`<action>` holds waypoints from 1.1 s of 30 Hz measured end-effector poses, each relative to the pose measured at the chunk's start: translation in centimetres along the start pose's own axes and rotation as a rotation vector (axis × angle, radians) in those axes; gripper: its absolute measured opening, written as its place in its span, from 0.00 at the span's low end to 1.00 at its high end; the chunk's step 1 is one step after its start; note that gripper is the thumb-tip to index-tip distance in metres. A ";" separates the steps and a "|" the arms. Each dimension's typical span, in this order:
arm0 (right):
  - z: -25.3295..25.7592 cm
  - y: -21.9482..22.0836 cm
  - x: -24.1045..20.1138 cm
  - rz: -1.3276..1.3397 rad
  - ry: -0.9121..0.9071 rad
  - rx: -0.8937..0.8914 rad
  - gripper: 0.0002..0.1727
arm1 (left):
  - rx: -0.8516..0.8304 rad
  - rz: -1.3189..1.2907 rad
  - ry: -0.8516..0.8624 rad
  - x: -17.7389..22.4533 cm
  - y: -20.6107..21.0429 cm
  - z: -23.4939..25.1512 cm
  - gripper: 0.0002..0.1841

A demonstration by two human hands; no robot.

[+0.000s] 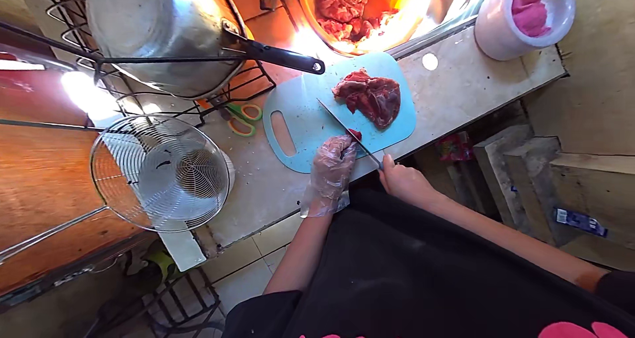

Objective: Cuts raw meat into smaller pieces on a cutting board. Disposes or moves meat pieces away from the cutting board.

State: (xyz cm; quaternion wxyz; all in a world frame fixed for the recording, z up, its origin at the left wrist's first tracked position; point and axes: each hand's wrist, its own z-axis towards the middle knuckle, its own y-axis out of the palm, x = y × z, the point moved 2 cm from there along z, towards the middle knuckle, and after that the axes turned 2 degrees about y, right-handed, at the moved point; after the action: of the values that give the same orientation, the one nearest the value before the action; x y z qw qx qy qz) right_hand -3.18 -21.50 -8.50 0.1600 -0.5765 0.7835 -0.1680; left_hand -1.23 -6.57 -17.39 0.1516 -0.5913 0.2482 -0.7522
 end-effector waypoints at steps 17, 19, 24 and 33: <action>1.2 -0.4 6.6 0.218 -0.339 0.368 0.23 | -0.134 0.055 -0.379 1.6 -1.2 3.0 0.22; 0.8 0.0 6.5 0.199 -0.332 0.479 0.22 | -0.194 0.113 -0.381 1.9 -1.3 3.4 0.29; 0.4 1.7 6.9 0.143 -0.323 0.894 0.19 | -0.255 0.184 -0.382 2.6 -1.5 4.9 0.16; -0.4 3.1 8.3 0.155 -0.274 1.069 0.17 | -0.190 -0.318 -0.584 4.0 -3.4 4.7 0.18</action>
State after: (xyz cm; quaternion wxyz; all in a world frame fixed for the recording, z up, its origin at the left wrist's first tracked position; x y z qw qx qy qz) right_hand -8.37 -28.56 -10.01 0.5424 -0.3725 0.6014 -0.4532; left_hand 2.55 -6.78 -11.41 0.0413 -0.8243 0.1680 -0.5390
